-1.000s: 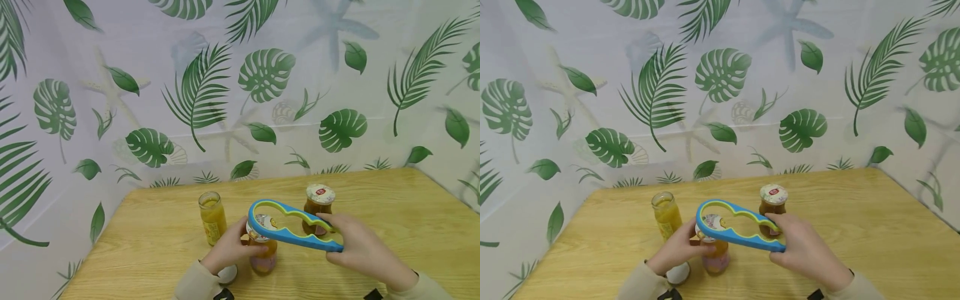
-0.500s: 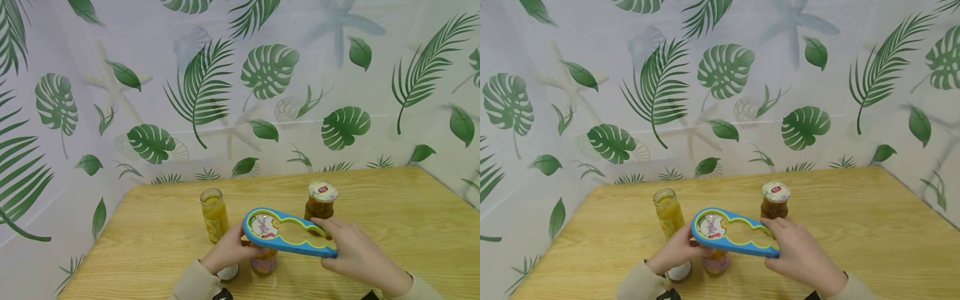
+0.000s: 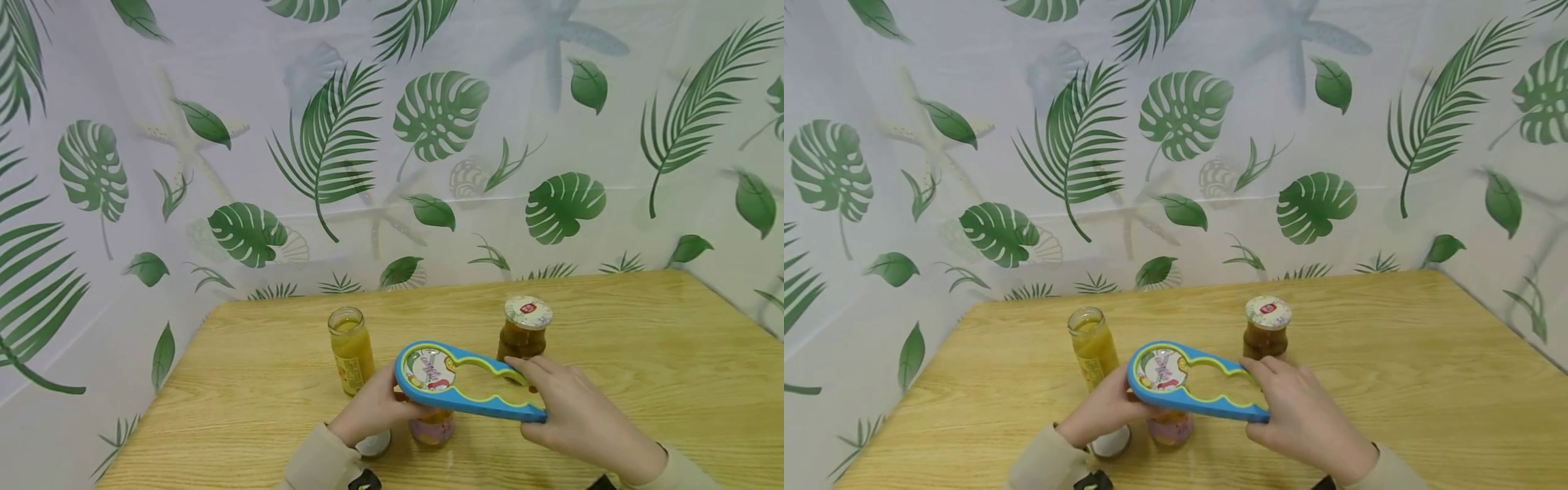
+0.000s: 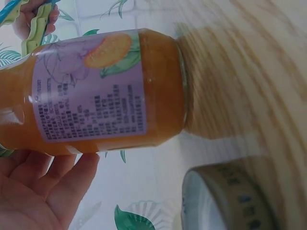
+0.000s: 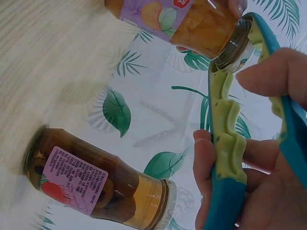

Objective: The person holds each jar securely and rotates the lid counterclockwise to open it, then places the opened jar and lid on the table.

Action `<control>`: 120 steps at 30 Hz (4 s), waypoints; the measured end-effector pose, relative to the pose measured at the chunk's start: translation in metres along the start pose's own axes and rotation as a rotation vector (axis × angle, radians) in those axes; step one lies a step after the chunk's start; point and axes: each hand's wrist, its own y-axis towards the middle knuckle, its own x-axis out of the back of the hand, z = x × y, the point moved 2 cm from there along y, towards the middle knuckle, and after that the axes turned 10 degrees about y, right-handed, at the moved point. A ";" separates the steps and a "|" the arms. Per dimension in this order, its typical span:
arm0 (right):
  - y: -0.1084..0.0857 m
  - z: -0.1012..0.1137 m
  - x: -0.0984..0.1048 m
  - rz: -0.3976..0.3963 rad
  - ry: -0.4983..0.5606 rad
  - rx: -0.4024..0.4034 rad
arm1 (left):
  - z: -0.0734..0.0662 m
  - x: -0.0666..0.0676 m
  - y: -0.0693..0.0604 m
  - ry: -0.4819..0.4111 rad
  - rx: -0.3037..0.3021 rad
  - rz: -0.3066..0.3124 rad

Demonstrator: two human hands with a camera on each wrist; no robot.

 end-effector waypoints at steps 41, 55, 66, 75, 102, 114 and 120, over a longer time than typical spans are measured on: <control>-0.006 0.012 0.007 -0.092 -0.064 0.059 | -0.001 -0.008 0.000 0.069 -0.049 -0.061; -0.011 0.013 0.019 0.001 0.016 0.043 | -0.016 0.002 -0.006 -0.009 -0.300 0.153; -0.010 0.007 0.020 0.069 0.092 0.152 | -0.014 0.002 -0.009 0.011 -0.305 0.294; -0.008 0.003 0.020 0.098 0.139 0.162 | -0.019 0.001 -0.010 -0.005 -0.326 0.285; -0.007 -0.003 0.012 0.124 0.452 0.277 | -0.017 0.005 -0.006 -0.013 -0.154 0.014; -0.005 -0.013 0.014 0.174 0.449 0.145 | -0.011 0.006 -0.005 0.181 -0.031 -0.145; -0.003 -0.017 0.013 0.198 0.442 0.099 | -0.004 0.000 -0.001 0.169 -0.001 -0.133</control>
